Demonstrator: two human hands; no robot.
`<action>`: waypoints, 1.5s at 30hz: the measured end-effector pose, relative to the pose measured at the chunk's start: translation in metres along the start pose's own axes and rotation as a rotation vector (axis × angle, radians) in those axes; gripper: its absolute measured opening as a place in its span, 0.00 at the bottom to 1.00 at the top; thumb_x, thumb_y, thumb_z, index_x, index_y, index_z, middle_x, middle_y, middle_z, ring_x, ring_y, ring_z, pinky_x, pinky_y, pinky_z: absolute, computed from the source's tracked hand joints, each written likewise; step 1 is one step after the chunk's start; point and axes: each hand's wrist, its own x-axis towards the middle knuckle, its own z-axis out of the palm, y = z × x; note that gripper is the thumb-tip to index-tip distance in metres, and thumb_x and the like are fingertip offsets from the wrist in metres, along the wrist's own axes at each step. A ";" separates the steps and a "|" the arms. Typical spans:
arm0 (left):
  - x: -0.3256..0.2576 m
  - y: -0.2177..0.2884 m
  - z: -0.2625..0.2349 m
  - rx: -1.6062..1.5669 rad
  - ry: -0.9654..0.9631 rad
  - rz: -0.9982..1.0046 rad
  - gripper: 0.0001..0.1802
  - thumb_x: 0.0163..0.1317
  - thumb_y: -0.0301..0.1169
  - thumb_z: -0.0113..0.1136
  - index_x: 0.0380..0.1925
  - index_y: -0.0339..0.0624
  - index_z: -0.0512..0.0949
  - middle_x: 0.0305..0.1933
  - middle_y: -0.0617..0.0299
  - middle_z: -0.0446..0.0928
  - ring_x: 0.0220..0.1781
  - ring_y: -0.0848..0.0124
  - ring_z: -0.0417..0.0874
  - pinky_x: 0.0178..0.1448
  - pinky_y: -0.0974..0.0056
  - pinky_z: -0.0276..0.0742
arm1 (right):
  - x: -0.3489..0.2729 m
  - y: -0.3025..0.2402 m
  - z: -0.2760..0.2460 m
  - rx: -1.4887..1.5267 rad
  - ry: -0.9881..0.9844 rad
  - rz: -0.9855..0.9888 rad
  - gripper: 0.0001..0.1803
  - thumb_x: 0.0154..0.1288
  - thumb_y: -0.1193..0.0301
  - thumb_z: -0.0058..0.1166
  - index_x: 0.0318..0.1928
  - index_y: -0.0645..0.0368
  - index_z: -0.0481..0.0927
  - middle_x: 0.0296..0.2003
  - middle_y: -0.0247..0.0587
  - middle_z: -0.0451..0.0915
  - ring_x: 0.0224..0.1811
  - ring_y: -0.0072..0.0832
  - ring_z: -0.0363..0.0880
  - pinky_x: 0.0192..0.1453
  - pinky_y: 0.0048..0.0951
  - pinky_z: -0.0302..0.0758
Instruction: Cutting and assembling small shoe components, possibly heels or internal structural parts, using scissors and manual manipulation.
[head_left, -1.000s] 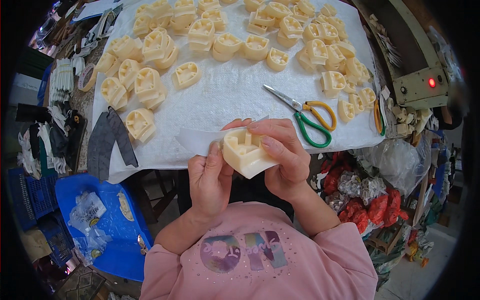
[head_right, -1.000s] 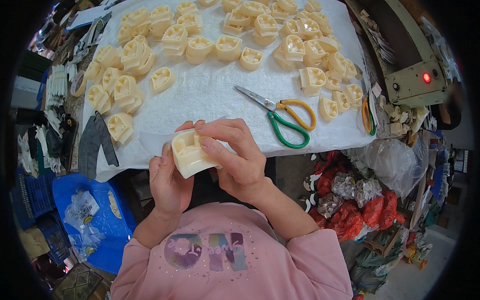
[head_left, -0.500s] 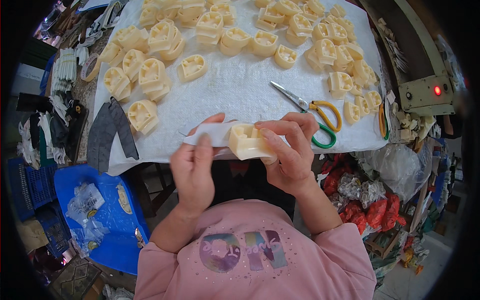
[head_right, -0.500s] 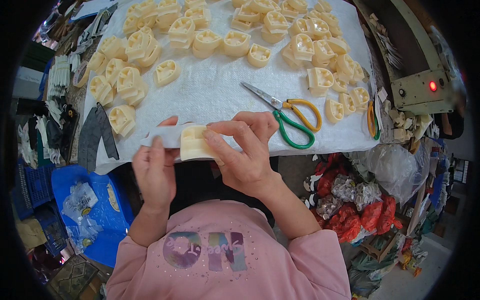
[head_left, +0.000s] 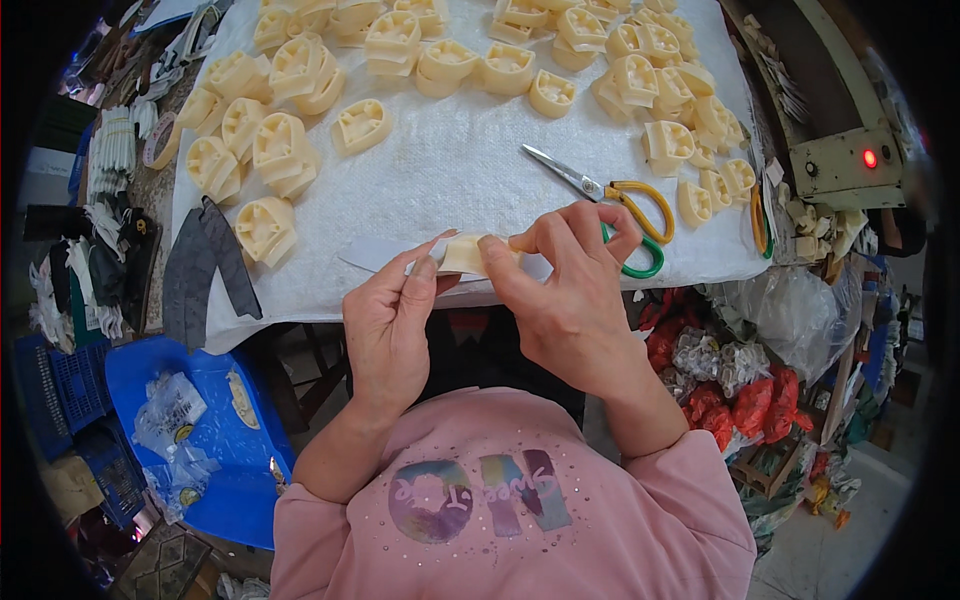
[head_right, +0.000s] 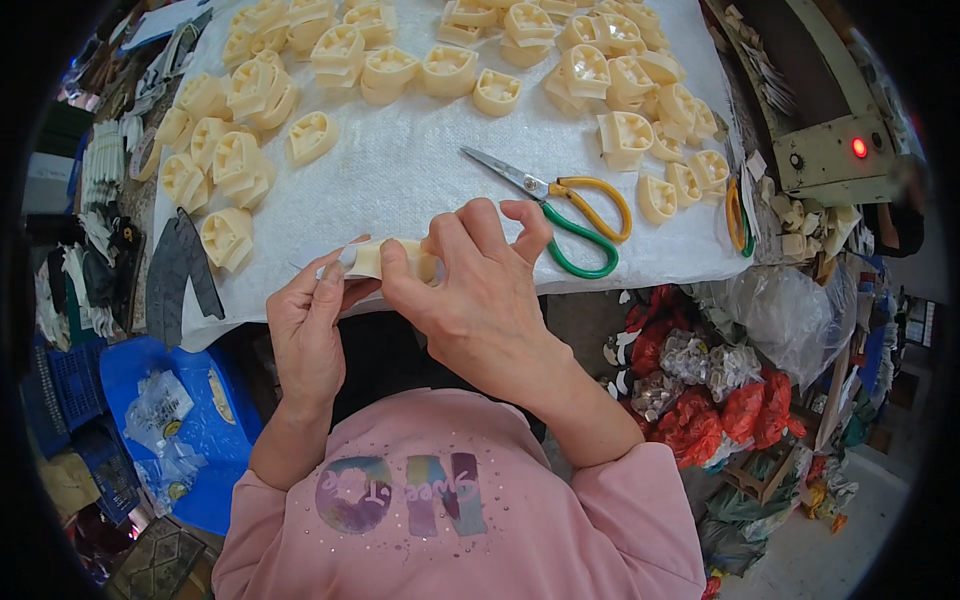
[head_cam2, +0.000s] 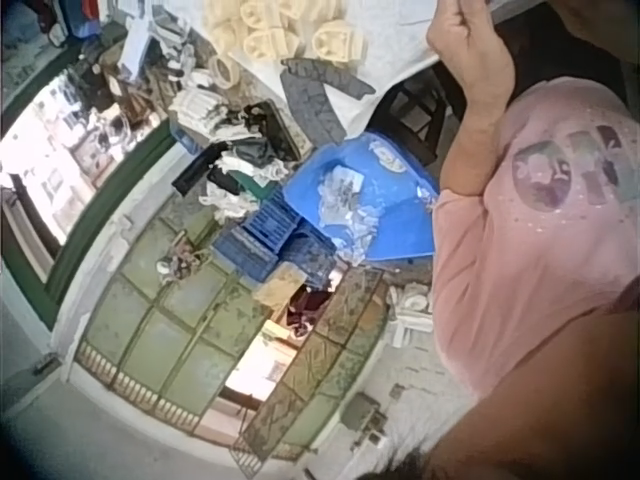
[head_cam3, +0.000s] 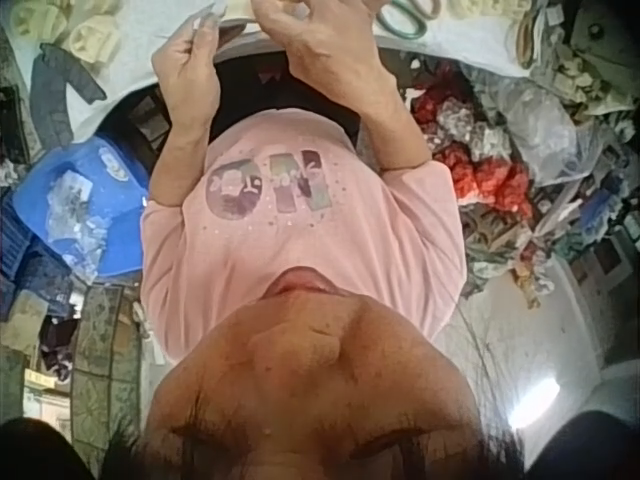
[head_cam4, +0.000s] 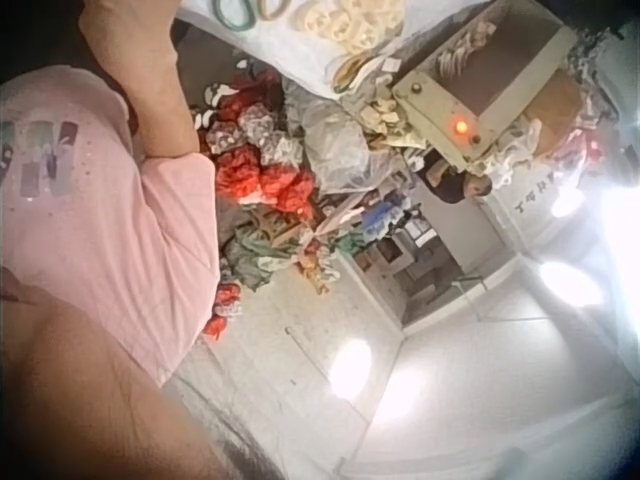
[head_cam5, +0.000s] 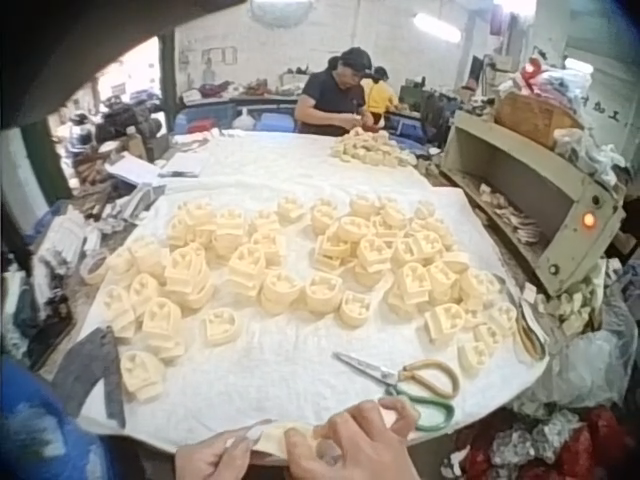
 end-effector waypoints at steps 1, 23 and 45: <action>0.000 -0.002 0.000 -0.013 -0.007 -0.030 0.19 0.70 0.31 0.44 0.49 0.24 0.73 0.46 0.48 0.78 0.46 0.66 0.81 0.54 0.63 0.77 | 0.000 0.000 0.000 0.002 -0.012 -0.008 0.21 0.44 0.74 0.59 0.43 0.48 0.75 0.31 0.37 0.67 0.40 0.36 0.67 0.51 0.50 0.52; 0.006 -0.029 -0.010 0.042 -0.075 0.408 0.11 0.59 0.29 0.62 0.39 0.35 0.77 0.33 0.62 0.72 0.34 0.75 0.68 0.39 0.72 0.65 | -0.013 0.021 0.018 0.457 0.046 -0.049 0.27 0.38 0.78 0.61 0.46 0.52 0.77 0.32 0.33 0.68 0.41 0.33 0.65 0.50 0.42 0.51; 0.011 -0.025 -0.020 0.498 0.063 0.847 0.19 0.32 0.14 0.66 0.28 0.41 0.80 0.25 0.64 0.69 0.31 0.64 0.71 0.35 0.65 0.67 | -0.003 0.016 0.007 0.452 -0.001 -0.151 0.23 0.48 0.67 0.64 0.48 0.53 0.77 0.40 0.37 0.75 0.44 0.36 0.67 0.51 0.42 0.57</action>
